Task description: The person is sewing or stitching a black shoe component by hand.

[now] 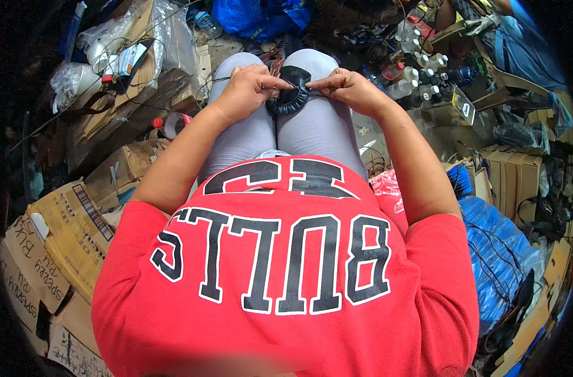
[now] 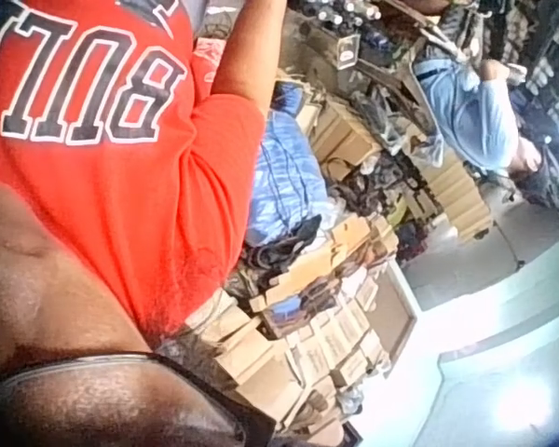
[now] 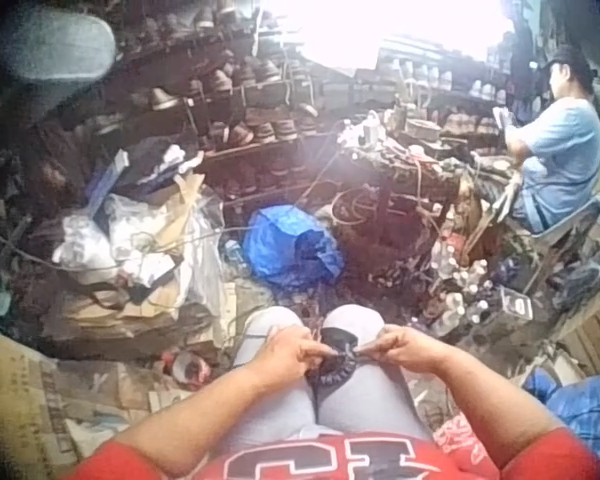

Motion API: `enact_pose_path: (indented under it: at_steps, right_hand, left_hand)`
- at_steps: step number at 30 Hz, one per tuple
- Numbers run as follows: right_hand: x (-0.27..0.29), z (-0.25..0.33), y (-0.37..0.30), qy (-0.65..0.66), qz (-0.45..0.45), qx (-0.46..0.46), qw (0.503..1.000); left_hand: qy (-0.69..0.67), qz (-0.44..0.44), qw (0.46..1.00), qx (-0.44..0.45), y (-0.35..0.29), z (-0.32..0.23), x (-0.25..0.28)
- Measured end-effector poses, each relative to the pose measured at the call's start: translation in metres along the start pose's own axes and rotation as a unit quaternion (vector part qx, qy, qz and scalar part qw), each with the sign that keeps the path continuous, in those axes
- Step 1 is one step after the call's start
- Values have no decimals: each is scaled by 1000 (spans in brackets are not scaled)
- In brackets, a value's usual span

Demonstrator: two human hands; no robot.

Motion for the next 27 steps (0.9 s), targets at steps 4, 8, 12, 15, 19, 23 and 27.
enact_pose_path:
  at_steps: [4, 8, 12, 15, 19, 23, 27]
  right_hand:
    - [2, 3, 0, 16, 12, -15, 1000]
    - [2, 1, 1, 11, 12, 8, 1000]
    - [-3, 1, 3, 82, 2, -2, 997]
    - [-5, -6, 5, 165, 10, -41, 985]
    - [-7, 4, 6, 183, -10, -62, 981]
    - [-7, 12, 11, 207, -18, -61, 976]
    - [-2, 10, 21, 123, -10, -69, 990]
  left_hand:
    - [-1, 10, 1000, 7, 1, 2, 0]
    - [-7, 25, 999, 30, 4, 3, -2]
    - [-97, 11, 990, 106, 8, 6, -10]
    - [-145, 0, 976, 164, 15, -5, -14]
    - [-160, -24, 965, 208, 19, -13, -23]
    - [-192, -10, 958, 214, 23, -3, -26]
    - [-143, 59, 973, 171, 38, -17, -17]
Point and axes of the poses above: each hand's wrist, its own y-axis towards the middle knuckle, its own x-axis out of the back of the hand, z = x × y, the point moved 1 cm from there along y, towards the middle knuckle, and after that the axes turned 15 degrees about -y, right-handed, at the moved point
